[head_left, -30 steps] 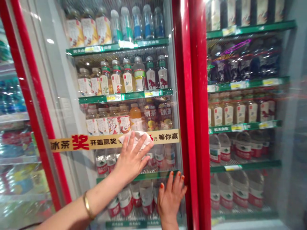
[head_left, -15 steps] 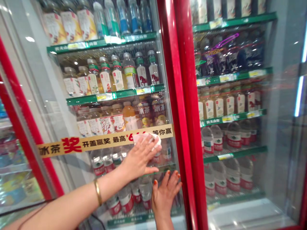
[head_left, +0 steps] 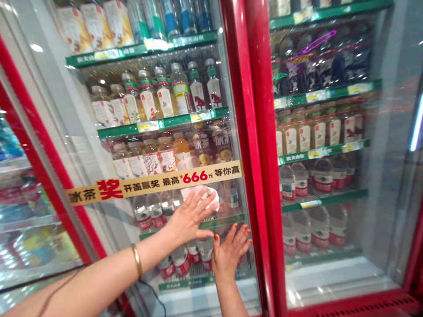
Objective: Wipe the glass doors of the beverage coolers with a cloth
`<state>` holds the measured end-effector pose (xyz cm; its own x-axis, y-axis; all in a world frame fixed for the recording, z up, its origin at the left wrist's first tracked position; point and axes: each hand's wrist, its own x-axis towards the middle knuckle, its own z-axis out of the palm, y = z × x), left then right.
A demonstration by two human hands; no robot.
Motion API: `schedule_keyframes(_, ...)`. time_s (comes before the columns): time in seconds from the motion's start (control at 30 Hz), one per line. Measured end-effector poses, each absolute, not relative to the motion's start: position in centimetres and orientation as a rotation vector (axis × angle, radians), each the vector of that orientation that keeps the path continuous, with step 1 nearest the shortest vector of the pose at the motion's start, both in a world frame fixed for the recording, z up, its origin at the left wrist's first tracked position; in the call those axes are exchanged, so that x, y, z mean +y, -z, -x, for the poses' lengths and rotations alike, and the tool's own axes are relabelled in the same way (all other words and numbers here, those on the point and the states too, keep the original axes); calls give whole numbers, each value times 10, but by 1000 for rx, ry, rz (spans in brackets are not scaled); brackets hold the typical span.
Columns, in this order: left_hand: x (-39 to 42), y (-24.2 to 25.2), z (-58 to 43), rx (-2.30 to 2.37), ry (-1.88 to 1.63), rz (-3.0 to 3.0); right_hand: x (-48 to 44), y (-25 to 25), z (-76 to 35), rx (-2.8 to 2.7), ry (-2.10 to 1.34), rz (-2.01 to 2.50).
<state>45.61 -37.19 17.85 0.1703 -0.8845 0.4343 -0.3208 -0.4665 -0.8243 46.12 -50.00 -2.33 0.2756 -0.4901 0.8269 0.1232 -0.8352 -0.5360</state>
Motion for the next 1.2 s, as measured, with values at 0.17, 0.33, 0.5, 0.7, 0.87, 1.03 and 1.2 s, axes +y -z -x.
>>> schedule_keyframes(0.17, -315, -106, -444, 1312, 1115, 1764, -501, 24, -462, 319, 1622, 2068)
schedule_keyframes(0.33, -276, -143, -443, 1038, 1374, 2064, -502, 22, -460, 323, 1635, 2087)
schedule_keyframes(0.5, -327, -132, -447, 961, 1462, 2103, -503, 22, -459, 319, 1657, 2075)
schedule_keyframes(0.7, -257, -41, -431, 1046, 1347, 2070, -508, 26, -457, 264, 1647, 2096)
schedule_keyframes(0.87, -205, -60, -432, 325, 1701, 2502, -510, 32, -459, 248, 1625, 2099)
schedule_keyframes(1.03, -255, -29, -436, 491, 1699, 2458, -512, 36, -460, 246, 1612, 2110)
schedule_keyframes(1.2, -241, -11, -426, 695, 1658, 2321, -518, 38, -459, 205, 1623, 2128)
